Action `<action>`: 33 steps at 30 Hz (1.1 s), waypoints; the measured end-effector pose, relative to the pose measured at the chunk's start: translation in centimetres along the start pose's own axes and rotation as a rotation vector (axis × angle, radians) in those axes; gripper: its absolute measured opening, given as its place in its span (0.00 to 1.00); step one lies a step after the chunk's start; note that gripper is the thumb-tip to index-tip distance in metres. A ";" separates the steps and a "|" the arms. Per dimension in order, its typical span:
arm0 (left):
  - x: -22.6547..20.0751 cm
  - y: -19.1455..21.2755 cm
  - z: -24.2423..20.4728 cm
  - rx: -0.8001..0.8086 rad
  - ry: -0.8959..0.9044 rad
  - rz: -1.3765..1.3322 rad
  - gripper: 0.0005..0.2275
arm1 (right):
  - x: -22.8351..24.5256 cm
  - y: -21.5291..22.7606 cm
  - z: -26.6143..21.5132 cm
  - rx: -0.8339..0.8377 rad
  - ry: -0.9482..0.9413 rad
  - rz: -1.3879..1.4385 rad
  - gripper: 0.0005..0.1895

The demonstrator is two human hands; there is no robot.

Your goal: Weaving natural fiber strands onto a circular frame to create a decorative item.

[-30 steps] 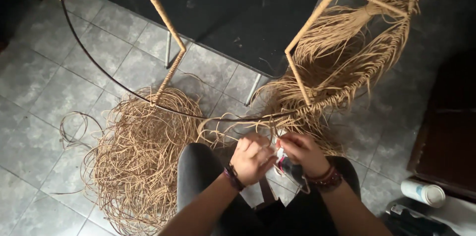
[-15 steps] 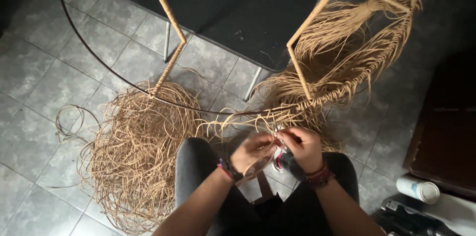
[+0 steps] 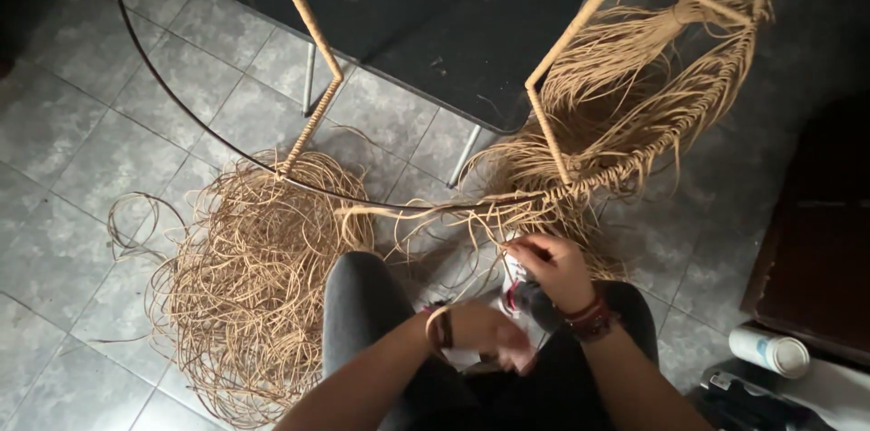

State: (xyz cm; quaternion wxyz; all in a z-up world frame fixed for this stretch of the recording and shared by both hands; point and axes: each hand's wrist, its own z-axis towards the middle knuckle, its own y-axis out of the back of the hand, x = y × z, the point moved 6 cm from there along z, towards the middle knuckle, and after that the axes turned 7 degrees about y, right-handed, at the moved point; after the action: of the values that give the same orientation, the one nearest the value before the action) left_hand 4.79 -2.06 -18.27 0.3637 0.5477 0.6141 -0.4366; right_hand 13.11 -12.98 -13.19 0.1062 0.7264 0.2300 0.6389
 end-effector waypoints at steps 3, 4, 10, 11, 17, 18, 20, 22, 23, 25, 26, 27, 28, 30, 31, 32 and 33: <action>4.2 3.9 2.9 -0.395 -0.227 -0.345 0.08 | -0.7 -0.2 0.1 -0.011 0.118 -0.023 0.10; 3.8 3.3 2.1 -0.415 -0.397 -0.053 0.08 | -0.1 -0.3 0.1 -0.010 0.133 0.010 0.09; 0.9 4.1 -1.5 -0.572 -0.452 -0.104 0.10 | -1.1 -0.5 0.7 -0.010 0.023 0.033 0.08; -0.6 5.9 -3.4 -0.696 -0.586 -0.580 0.17 | -1.5 -0.3 0.3 -0.038 0.033 0.051 0.08; -1.9 2.5 -1.7 -0.342 -0.452 -0.026 0.17 | -1.3 -0.5 0.4 -0.004 -0.056 0.001 0.11; -1.8 2.5 -1.8 -0.345 -0.449 -0.025 0.17 | -1.5 -0.7 0.5 -0.002 -0.053 0.003 0.11; -1.7 2.6 -1.9 -0.358 -0.460 -0.038 0.13 | -1.3 -0.5 0.5 -0.063 0.033 0.140 0.06; -1.0 2.6 -1.2 -0.374 -0.475 -0.053 0.12 | -1.8 -0.5 0.2 -0.069 0.032 0.138 0.06; -0.6 2.7 -1.1 -0.393 -0.484 -0.066 0.11 | -1.9 -0.6 0.2 -0.072 0.035 0.141 0.06; 1.8 2.7 -0.4 -0.421 -0.492 -0.080 0.13 | -1.1 -0.3 0.6 -0.059 0.050 0.130 0.05; 3.0 2.7 -0.2 -0.444 -0.500 -0.093 0.16 | -0.6 -0.2 0.8 -0.050 0.064 0.119 0.05; 3.3 2.3 0.3 -0.445 -0.497 -0.089 0.16 | -0.6 -0.4 0.9 -0.051 0.067 0.123 0.05; 4.2 1.5 1.5 -0.385 -0.329 0.009 0.13 | -0.5 -0.4 1.1 -0.075 0.087 0.116 0.05; 5.2 -0.2 3.0 -0.319 -0.165 0.092 0.12 | -0.9 -0.3 0.4 -0.096 0.094 0.105 0.05; 6.6 -0.4 3.4 -0.225 0.083 0.235 0.14 | -1.4 -0.5 0.6 -0.089 0.078 0.134 0.06; 8.1 -0.5 3.4 -0.131 0.332 0.373 0.18 | -1.8 -0.7 0.8 -0.082 0.061 0.163 0.06; 4.6 0.4 1.4 -0.131 0.332 0.370 0.18 | -1.7 -0.7 0.6 -0.079 0.060 0.163 0.06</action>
State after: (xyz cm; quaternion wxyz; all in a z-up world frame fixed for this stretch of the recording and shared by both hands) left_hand 4.50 -1.75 -23.09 0.3665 0.6902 0.5817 -0.2258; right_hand 13.46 -13.10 -15.11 0.0755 0.7185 0.1477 0.6754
